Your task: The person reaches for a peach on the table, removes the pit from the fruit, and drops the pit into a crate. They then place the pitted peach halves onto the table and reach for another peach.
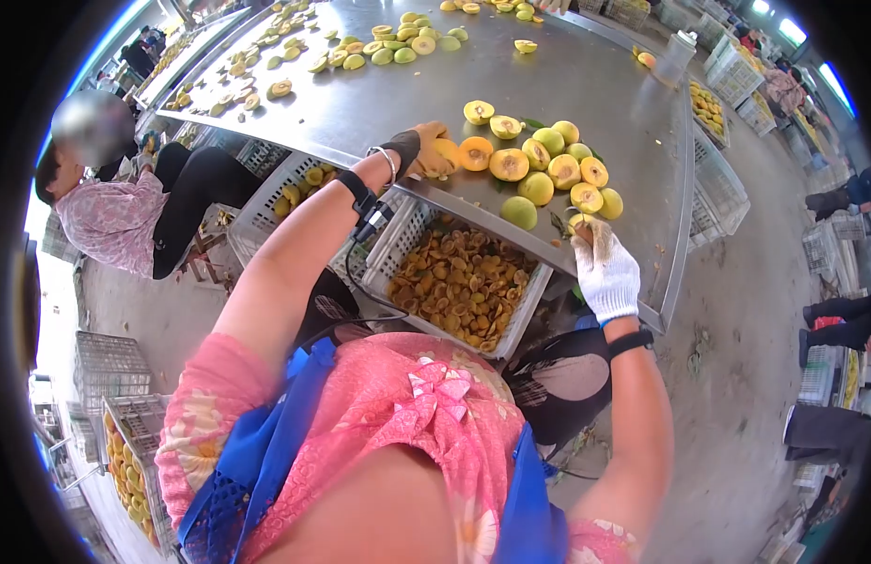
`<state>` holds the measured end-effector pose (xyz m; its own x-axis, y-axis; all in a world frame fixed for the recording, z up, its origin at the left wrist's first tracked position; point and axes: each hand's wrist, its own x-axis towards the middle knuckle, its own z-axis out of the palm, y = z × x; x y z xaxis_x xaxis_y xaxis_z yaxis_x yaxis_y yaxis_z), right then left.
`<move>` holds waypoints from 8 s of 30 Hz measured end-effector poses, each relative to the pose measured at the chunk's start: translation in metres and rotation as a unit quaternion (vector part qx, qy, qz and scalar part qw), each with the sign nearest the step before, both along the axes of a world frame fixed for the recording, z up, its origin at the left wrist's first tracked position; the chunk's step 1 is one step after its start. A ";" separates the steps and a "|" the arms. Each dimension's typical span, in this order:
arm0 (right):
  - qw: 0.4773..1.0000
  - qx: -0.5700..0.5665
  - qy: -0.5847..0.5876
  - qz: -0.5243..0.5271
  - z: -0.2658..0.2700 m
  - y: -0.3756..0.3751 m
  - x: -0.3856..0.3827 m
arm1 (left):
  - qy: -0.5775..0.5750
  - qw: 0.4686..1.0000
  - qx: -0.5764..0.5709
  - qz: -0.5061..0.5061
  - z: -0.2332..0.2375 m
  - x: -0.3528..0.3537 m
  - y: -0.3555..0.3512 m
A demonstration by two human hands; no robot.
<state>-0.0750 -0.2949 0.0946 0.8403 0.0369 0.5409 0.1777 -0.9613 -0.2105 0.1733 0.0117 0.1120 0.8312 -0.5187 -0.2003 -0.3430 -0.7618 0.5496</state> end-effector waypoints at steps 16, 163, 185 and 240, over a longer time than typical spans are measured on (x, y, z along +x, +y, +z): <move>0.949 0.314 0.010 0.001 0.008 0.123 -0.011 | 0.398 0.489 -0.774 0.054 -0.004 -0.151 -0.011; 0.079 0.872 0.319 0.364 -0.089 0.147 -0.036 | 0.133 0.567 -0.790 0.190 -0.061 -0.116 0.136; 0.865 0.031 0.491 0.100 -0.127 0.142 -0.045 | -0.155 0.988 0.017 0.003 -0.037 -0.017 -0.043; 0.517 0.722 0.441 0.133 0.002 0.164 -0.056 | 0.282 0.740 -0.610 -0.018 -0.045 -0.181 -0.017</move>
